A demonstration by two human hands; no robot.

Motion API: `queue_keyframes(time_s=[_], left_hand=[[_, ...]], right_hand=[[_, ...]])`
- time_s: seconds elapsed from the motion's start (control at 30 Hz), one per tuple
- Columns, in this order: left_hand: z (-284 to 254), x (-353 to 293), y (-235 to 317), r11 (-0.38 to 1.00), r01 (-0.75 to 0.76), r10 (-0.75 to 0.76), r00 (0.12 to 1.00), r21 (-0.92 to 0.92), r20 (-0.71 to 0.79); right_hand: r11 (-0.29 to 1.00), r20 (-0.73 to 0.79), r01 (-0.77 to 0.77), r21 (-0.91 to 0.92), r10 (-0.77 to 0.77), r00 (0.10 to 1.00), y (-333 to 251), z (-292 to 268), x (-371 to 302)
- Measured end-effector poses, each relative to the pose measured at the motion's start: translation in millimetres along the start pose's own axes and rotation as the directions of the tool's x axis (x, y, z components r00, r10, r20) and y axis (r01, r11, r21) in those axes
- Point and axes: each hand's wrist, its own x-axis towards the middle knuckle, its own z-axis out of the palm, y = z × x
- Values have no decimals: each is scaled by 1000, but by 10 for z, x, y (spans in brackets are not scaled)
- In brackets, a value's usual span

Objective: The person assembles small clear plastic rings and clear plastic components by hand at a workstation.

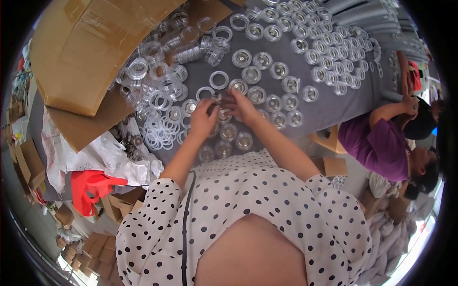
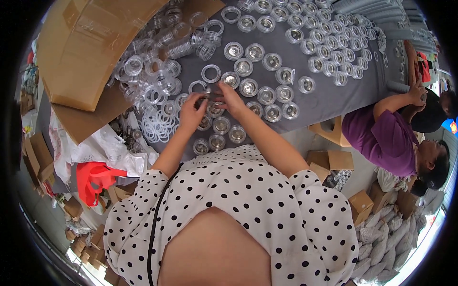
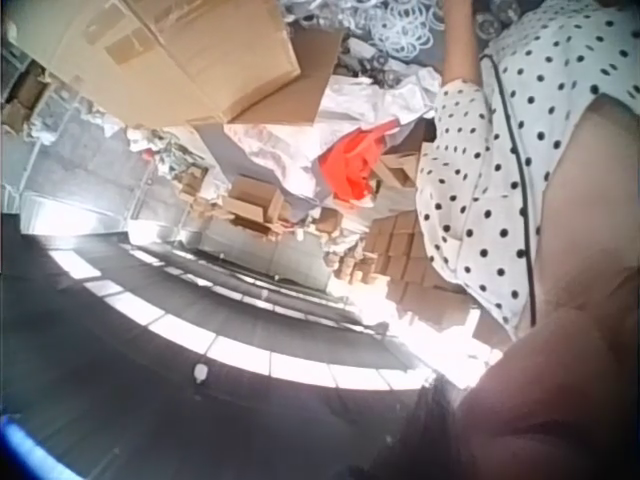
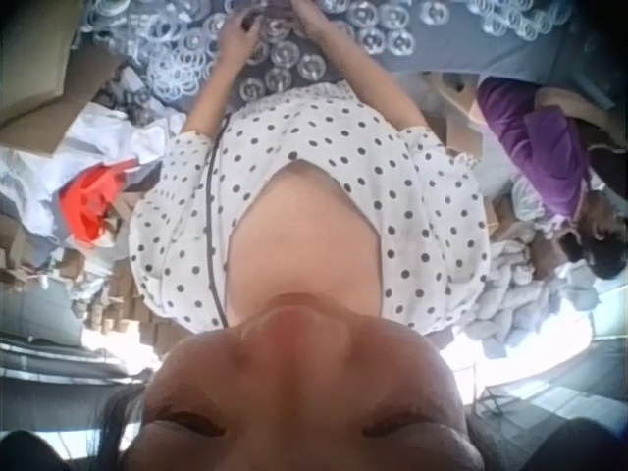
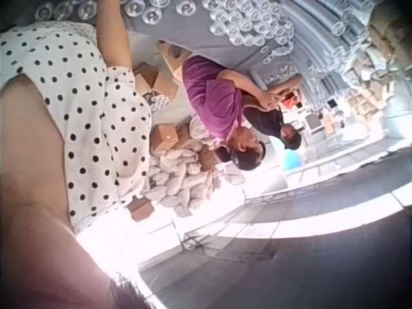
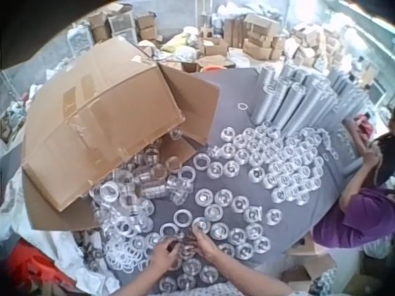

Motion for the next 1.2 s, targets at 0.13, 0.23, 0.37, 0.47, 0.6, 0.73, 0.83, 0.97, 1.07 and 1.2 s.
queue_keyframes(time_s=[0.13,0.23,0.37,0.47,0.6,0.73,0.83,0.97,1.07,1.2], left_hand=[[-33,24,-291,902,-155,182,983,403,-31],[15,44,-391,826,-154,130,988,543,82],[61,43,-317,783,-101,32,992,614,121],[60,44,-259,779,1,-160,967,627,197],[-11,88,-249,792,-52,-155,947,608,282],[65,178,-239,750,-1,-236,934,662,268],[33,301,-118,737,-27,-303,881,675,365],[-176,30,-368,926,-186,175,983,329,64],[-653,-190,-469,982,184,-164,938,38,-304],[-1159,-694,-1317,689,420,77,767,590,-637]], right_hand=[[996,-60,-55,-74,51,997,75,-76,-58],[996,-52,-52,-73,48,998,109,-99,-80],[997,-59,-40,-68,36,998,97,-111,-121],[996,-81,-35,-86,28,996,78,-131,-119],[996,-84,-43,-76,36,996,67,-103,-97],[997,-85,-56,-57,51,995,64,-15,-34],[999,-52,-14,-51,12,999,53,66,-7],[997,3,-17,-78,17,1000,62,42,-79],[997,-33,-40,-68,38,999,58,-83,-109],[996,-61,-60,-62,56,997,132,-75,-128]])
